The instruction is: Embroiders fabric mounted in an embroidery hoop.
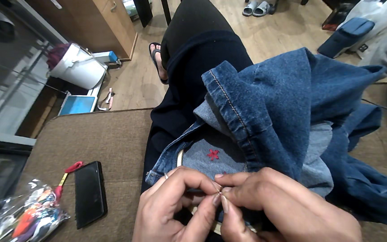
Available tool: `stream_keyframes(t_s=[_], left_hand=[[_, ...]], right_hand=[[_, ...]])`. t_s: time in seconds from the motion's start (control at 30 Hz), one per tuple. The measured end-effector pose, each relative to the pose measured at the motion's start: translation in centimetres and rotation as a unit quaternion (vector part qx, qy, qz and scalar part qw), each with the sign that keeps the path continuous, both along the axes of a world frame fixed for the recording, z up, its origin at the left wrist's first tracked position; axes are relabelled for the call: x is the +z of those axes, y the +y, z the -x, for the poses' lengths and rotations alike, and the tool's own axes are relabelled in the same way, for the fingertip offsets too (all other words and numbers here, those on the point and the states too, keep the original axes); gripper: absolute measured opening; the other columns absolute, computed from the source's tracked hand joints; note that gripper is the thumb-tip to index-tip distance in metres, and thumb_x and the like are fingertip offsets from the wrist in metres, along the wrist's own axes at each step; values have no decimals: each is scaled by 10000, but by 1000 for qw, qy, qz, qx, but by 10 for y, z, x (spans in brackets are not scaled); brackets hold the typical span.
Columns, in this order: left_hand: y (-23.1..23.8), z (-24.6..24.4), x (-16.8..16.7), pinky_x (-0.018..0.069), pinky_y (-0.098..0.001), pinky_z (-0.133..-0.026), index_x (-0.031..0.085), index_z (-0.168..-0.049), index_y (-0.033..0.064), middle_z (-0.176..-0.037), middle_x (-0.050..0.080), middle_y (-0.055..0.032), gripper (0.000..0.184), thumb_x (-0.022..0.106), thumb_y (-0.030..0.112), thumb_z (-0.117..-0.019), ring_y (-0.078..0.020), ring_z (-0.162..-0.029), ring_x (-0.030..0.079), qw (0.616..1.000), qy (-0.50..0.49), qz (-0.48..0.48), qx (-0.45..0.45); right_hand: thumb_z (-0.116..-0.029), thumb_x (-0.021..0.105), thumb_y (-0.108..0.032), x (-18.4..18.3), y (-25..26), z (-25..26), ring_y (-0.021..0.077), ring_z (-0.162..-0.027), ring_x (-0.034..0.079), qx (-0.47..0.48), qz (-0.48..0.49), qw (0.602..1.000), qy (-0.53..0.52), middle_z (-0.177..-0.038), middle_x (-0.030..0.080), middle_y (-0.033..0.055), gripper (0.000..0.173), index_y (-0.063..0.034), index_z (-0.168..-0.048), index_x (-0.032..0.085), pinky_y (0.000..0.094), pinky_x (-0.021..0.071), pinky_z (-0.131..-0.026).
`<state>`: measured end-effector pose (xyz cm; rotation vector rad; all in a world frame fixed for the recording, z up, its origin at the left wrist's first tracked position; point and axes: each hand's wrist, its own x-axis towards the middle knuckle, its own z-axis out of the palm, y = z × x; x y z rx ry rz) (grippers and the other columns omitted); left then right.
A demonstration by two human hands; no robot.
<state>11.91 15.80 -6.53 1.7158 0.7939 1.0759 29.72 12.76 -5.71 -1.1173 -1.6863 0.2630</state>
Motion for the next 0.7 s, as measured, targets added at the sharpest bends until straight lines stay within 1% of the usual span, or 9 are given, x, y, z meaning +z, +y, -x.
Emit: stream_keyframes(t_s=[0.27, 0.4, 0.6, 0.7], left_hand=[[0, 0, 0, 624, -177, -749, 645, -1033, 47, -1004, 709, -12, 116, 680, 148, -987, -32, -907, 709, 1000, 4, -3, 0], [0, 0, 1, 629, -185, -766, 651, -1033, 49, -1015, 709, -12, 110, 682, 143, -986, -35, -921, 711, 1000, 4, -4, -1], [0, 1, 0, 621, -176, -756, 659, -1040, 61, -1010, 712, -7, 112, 677, 160, -991, -24, -908, 707, 1000, 12, -12, 3], [1, 1, 0, 607, -159, -725, 665, -1040, 54, -1005, 712, -12, 110, 672, 153, -993, -11, -865, 697, 1000, 11, -16, 4]], right_hand=[[-907, 696, -95, 0, 0, 0, 83, -838, 729, 1, -4, 1000, 3, -780, 692, 60, 139, -36, -792, 645, 181, 615, -758], [-908, 696, -93, 0, 1, 0, 84, -847, 732, 1, -5, 1000, -1, -789, 702, 62, 130, -36, -802, 649, 177, 614, -761], [-916, 707, -86, 1, 0, -1, 91, -896, 738, 11, 5, 1000, 2, -822, 723, 71, 99, -27, -843, 679, 190, 618, -808], [-925, 709, -88, 2, -1, -2, 90, -915, 741, 13, 12, 1000, 2, -848, 735, 76, 90, -20, -868, 693, 192, 617, -829]])
